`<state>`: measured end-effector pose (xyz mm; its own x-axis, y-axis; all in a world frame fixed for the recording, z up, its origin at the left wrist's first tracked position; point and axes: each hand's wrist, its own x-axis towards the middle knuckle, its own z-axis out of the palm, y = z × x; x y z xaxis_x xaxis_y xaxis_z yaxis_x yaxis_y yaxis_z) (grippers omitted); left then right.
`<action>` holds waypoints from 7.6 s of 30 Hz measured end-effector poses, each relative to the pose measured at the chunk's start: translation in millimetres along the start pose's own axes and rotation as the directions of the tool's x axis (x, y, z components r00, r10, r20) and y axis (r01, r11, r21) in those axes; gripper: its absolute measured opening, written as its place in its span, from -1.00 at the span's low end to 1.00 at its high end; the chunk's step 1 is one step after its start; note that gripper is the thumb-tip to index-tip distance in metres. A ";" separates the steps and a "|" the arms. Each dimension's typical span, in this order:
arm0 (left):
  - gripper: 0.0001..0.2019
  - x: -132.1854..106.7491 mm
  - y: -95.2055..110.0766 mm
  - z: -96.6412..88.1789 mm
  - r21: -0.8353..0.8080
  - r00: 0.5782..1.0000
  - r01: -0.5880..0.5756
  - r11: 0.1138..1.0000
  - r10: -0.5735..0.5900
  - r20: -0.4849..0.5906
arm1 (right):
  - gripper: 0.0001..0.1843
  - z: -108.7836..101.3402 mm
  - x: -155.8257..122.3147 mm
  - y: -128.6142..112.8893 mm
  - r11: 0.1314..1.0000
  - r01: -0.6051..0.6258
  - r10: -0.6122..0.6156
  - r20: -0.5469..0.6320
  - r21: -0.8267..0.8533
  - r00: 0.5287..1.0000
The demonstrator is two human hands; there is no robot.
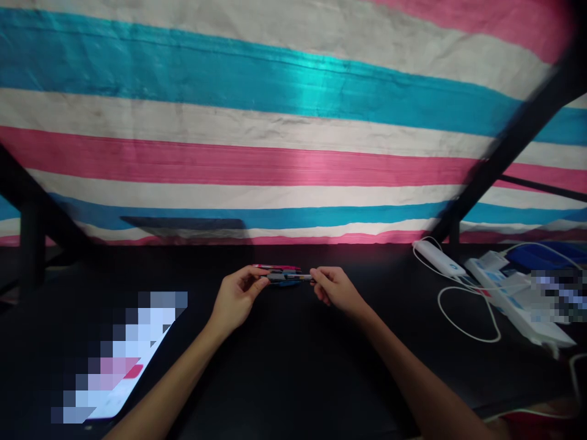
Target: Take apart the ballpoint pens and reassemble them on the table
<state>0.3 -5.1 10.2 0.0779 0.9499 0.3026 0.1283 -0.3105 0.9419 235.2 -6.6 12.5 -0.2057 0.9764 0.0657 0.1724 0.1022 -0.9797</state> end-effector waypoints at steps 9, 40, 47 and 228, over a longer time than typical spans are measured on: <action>-0.68 -3.4 12.8 4.4 -0.043 0.911 0.232 0.972 -0.201 0.359 | -0.78 -1.1 0.8 -5.5 0.958 0.223 -0.203 -0.125 0.180 0.971; -0.77 -31.0 10.4 45.9 0.158 0.878 -0.034 0.987 -0.046 0.476 | -0.75 29.8 -8.0 -20.7 0.714 0.080 -0.070 -0.042 0.696 0.997; -0.80 -22.8 5.0 35.7 0.331 0.941 -0.187 0.925 0.071 0.332 | -0.48 -4.7 -14.3 -41.1 0.435 -0.140 -0.020 0.165 0.890 0.986; -0.80 1.1 10.8 -3.1 -0.248 0.993 0.103 0.963 -0.114 -0.032 | -0.63 5.5 -5.9 -10.2 0.954 -0.014 0.025 -0.032 0.300 0.999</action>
<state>-1.3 -7.2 21.1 0.0314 0.9798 0.1975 -0.1139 -0.1928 0.9746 229.3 -14.4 21.1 -0.1699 0.9843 0.0470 -0.1219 0.0263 -0.9922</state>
